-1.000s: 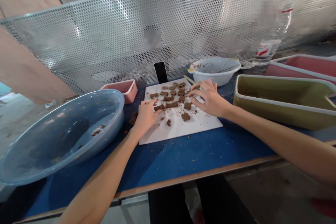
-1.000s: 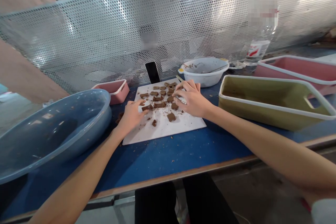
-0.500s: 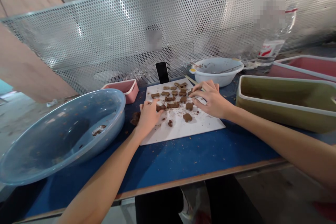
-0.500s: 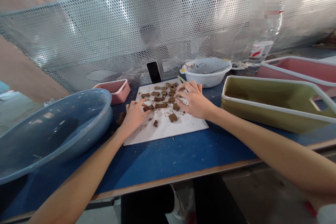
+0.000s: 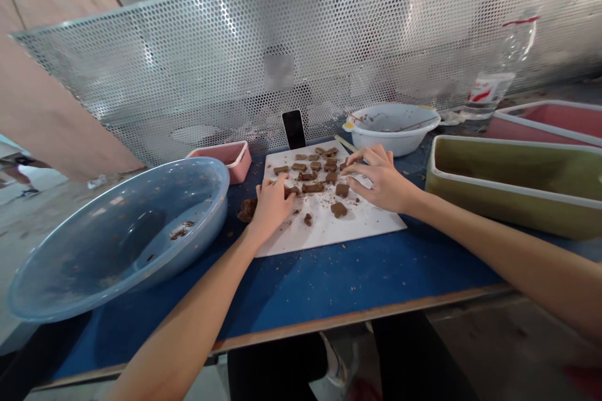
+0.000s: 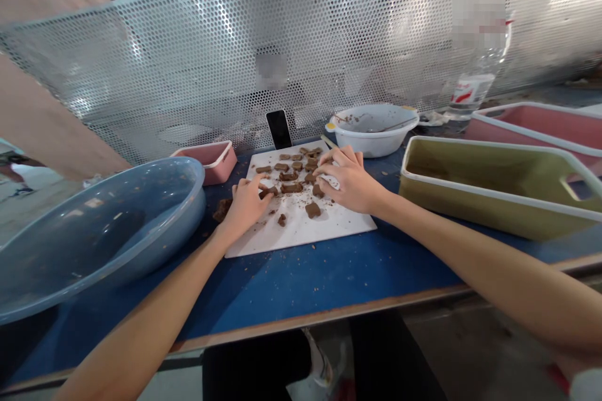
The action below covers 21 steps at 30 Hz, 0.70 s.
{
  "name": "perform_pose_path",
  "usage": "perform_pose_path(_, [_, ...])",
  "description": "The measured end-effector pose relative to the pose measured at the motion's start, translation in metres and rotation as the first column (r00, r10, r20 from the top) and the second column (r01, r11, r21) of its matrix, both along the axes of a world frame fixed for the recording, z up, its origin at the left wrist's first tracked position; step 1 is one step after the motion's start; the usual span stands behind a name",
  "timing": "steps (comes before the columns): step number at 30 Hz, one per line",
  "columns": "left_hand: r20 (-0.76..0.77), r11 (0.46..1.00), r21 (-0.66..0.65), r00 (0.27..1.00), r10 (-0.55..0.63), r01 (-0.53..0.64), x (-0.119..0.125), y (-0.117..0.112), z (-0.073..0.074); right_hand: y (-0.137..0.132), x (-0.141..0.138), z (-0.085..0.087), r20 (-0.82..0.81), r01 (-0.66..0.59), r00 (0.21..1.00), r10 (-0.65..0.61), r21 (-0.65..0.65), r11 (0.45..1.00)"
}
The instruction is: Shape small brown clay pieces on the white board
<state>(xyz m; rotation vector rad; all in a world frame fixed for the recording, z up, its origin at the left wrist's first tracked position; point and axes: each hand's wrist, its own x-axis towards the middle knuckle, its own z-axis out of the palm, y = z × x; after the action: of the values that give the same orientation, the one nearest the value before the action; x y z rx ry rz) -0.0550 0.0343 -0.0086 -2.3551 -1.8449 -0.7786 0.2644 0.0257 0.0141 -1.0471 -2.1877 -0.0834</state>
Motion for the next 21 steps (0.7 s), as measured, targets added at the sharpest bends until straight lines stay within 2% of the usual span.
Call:
perform_pose_path(6, [0.109, 0.999, -0.043, 0.994, 0.003, 0.002, 0.001, -0.003, 0.009, 0.001, 0.0, -0.002, -0.016, -0.004, 1.0, 0.004, 0.004, 1.0])
perform_pose_path(9, [0.29, 0.993, -0.098, 0.957, -0.035, 0.066, -0.001, -0.008, 0.02, 0.001, 0.0, -0.003, -0.021, 0.001, 1.0, -0.001, 0.009, 1.0])
perform_pose_path(11, [0.455, 0.971, -0.197, 0.89, -0.031, 0.134, -0.001, -0.015, 0.029, 0.0, 0.0, -0.003, -0.027, -0.006, 1.0, 0.006, 0.007, 1.0])
perform_pose_path(13, [0.581, 0.931, -0.299, 0.814, 0.005, 0.208, 0.0, -0.022, 0.038, -0.002, -0.001, -0.002, -0.031, -0.035, 0.999, 0.035, 0.0, 0.999])
perform_pose_path(16, [0.67, 0.865, -0.386, 0.742, 0.023, 0.322, 0.005, -0.034, 0.047, -0.008, -0.004, 0.001, -0.006, -0.124, 0.992, 0.124, -0.039, 0.991])
perform_pose_path(21, [0.764, 0.696, -0.5, 0.642, 0.074, 0.515, 0.015, -0.045, 0.05, -0.022, -0.014, 0.006, 0.059, -0.262, 0.96, 0.275, -0.168, 0.95])
